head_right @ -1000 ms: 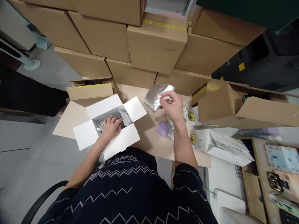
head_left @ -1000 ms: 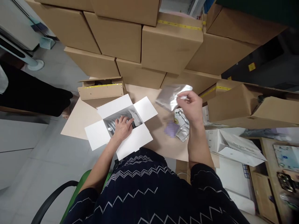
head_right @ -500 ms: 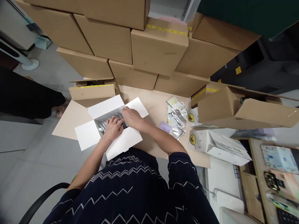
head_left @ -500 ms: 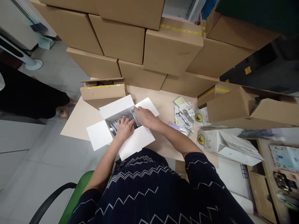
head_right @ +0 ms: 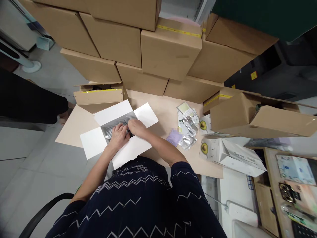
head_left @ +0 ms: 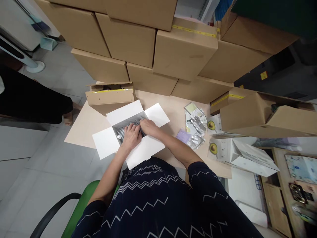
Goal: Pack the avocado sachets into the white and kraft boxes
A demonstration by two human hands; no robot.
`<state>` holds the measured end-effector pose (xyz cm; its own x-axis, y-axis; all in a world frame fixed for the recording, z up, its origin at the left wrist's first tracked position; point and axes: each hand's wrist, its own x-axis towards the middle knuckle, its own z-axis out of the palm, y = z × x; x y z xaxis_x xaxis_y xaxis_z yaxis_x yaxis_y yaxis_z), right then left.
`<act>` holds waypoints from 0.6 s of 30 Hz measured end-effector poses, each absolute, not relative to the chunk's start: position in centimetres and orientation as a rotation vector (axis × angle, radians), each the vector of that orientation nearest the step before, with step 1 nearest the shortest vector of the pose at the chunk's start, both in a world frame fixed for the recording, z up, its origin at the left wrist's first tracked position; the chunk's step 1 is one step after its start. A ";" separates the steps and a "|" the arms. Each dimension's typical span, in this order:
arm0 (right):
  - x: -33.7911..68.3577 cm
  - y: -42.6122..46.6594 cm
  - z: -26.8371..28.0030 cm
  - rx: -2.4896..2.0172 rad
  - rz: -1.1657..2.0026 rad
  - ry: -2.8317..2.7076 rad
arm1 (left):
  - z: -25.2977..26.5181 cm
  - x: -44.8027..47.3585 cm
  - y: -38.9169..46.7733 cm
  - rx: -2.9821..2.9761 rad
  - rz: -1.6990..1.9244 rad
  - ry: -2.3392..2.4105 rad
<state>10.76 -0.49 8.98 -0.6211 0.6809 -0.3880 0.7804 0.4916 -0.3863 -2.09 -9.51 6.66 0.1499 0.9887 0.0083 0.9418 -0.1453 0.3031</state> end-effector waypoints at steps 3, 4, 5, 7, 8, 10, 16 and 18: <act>10.7 -0.4 9.1 1.283 -0.709 2.489 | 6.5 -2.6 -9.9 2.193 0.328 1.858; 10.6 -0.6 9.1 1.289 -0.693 2.475 | 6.4 -2.7 -10.0 2.190 0.341 1.852; 10.4 -0.7 9.2 1.299 -0.680 2.464 | 6.3 -2.8 -10.1 2.188 0.353 1.848; 10.0 -1.1 9.4 1.316 -0.666 2.443 | 6.2 -3.0 -10.1 2.180 0.368 1.850; 9.8 -1.2 9.7 1.316 -0.666 2.432 | 6.3 -3.0 -10.2 2.176 0.375 1.849; 9.8 -1.2 10.7 1.290 -0.681 2.426 | 6.7 -3.2 -10.4 2.177 0.425 1.827; 15.8 -0.6 15.0 1.464 -0.691 2.635 | 9.7 -6.5 -16.2 1.921 0.838 1.887; 19.6 -0.6 14.6 1.553 -0.704 2.531 | 9.5 -8.7 -19.5 1.555 0.831 2.085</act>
<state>19.62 -0.62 14.57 -0.4791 0.8219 -0.3082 0.8630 0.3770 -0.3362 -8.73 -19.51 9.52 -0.2950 0.9551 0.0274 0.7121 0.2006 0.6728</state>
